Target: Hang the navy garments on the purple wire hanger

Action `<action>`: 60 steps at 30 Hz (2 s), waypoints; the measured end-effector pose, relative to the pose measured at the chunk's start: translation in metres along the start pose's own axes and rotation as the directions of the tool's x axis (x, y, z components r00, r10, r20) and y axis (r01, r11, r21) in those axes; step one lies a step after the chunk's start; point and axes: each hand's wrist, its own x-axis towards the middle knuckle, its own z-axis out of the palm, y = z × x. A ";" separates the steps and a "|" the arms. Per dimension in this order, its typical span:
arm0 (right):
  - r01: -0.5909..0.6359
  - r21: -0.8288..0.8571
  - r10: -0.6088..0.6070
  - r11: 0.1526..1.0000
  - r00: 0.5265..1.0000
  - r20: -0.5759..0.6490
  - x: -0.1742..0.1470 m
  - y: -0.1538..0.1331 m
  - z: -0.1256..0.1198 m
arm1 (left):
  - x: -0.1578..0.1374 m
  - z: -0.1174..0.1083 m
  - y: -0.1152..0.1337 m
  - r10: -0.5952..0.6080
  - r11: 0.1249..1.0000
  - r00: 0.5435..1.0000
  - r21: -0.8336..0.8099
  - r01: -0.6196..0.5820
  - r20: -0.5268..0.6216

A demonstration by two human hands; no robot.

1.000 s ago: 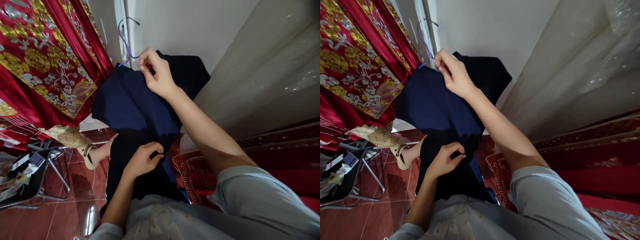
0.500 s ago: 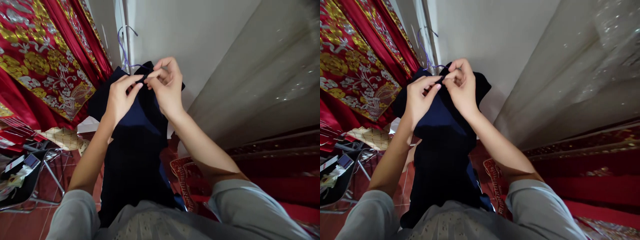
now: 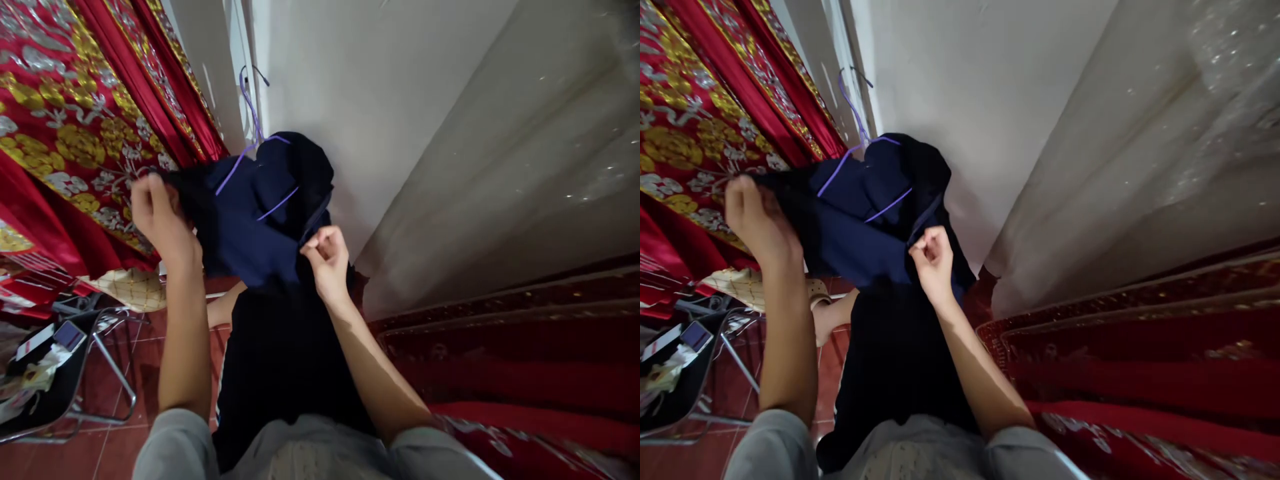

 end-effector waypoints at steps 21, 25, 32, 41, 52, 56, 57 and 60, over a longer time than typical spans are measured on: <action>-0.357 -0.177 0.387 0.917 0.904 0.183 -0.052 -0.038 -0.067 | -0.114 0.001 -0.078 -0.499 0.843 0.848 -0.124 0.523 0.179; -0.367 -0.319 0.470 0.874 0.805 0.362 -0.051 -0.037 -0.062 | -0.121 0.008 -0.068 -0.478 0.868 0.855 -0.042 0.495 0.203; -0.143 -0.431 0.355 0.891 0.811 0.465 -0.058 -0.044 -0.051 | -0.136 0.031 -0.025 -0.180 0.981 0.980 -0.061 0.185 0.086; -0.104 -0.188 0.195 0.977 0.794 0.575 -0.062 -0.047 -0.006 | -0.105 0.038 0.007 0.230 0.941 0.862 0.122 -0.315 0.451; -0.298 -0.127 0.324 0.946 0.872 0.368 0.014 -0.108 -0.044 | -0.048 -0.018 -0.048 -0.062 0.738 0.400 0.312 -0.599 0.914; -0.071 -0.110 0.086 0.991 0.986 0.141 0.060 -0.068 -0.033 | -0.018 -0.053 -0.027 -0.089 0.605 0.512 0.454 -0.654 0.855; -0.037 -0.138 0.055 0.990 0.989 0.134 0.073 -0.052 -0.026 | -0.013 -0.059 -0.021 -0.115 0.577 0.522 0.484 -0.657 0.845; 0.030 -0.260 0.023 0.965 0.979 0.202 0.110 -0.006 -0.004 | -0.010 -0.070 -0.008 -0.204 0.574 0.537 0.544 -0.612 0.819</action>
